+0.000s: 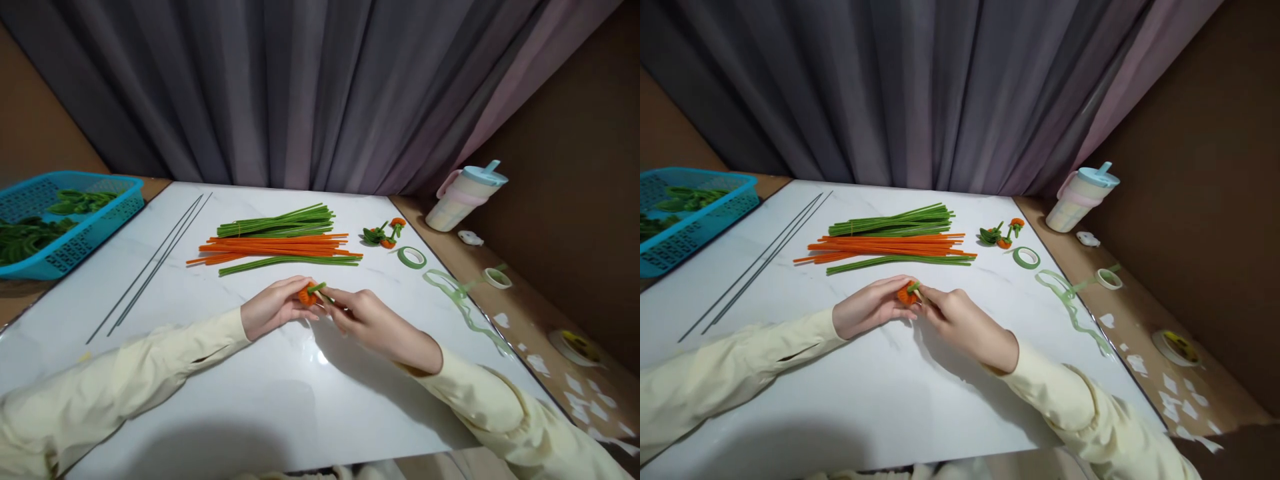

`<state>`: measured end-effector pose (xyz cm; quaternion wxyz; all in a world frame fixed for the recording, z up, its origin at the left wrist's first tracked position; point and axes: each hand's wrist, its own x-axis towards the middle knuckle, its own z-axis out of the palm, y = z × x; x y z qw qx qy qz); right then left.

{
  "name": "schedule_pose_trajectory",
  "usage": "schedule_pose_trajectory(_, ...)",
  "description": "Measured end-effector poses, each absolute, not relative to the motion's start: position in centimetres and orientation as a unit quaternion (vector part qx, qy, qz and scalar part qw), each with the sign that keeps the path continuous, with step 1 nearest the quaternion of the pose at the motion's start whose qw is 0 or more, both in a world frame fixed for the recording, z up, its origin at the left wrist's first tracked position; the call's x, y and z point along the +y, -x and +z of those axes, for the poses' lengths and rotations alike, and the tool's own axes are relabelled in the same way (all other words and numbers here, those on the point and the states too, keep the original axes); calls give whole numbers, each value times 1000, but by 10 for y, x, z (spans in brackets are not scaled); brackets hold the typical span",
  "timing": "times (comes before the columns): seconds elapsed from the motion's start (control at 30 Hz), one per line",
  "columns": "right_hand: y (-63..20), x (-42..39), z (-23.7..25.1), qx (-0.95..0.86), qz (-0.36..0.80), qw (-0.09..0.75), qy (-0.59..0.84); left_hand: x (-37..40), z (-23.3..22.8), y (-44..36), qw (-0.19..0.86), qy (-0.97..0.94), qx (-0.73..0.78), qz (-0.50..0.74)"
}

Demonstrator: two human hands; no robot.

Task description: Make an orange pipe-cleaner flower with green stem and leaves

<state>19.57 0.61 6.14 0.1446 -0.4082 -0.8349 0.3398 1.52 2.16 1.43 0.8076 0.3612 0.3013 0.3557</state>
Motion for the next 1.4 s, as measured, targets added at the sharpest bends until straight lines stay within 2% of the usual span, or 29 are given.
schedule_pose_trajectory(0.17, -201, 1, 43, -859, 258, 174, 406, 25, 7, -11, 798, -368, 313, 360)
schedule_pose_trajectory(0.37, -205, -1, 33, -855, 219, 223, 415, 27, 5, -12, 808, -327, 325, 366)
schedule_pose_trajectory(0.63, -206, -4, 22, -869, 163, 233, 405, 27, 6, -13, 796, -330, 337, 379)
schedule_pose_trajectory(0.9, -211, -7, 22, -919, -23, 145, 365, 27, 8, -14, 782, -347, 354, 377)
schedule_pose_trajectory(1.23, -207, -7, 26, -939, -157, 77, 298, 23, 10, -16, 764, -383, 363, 372)
schedule_pose_trajectory(1.4, -201, -10, 29, -933, -202, 14, 296, 22, 11, -16, 764, -389, 359, 370)
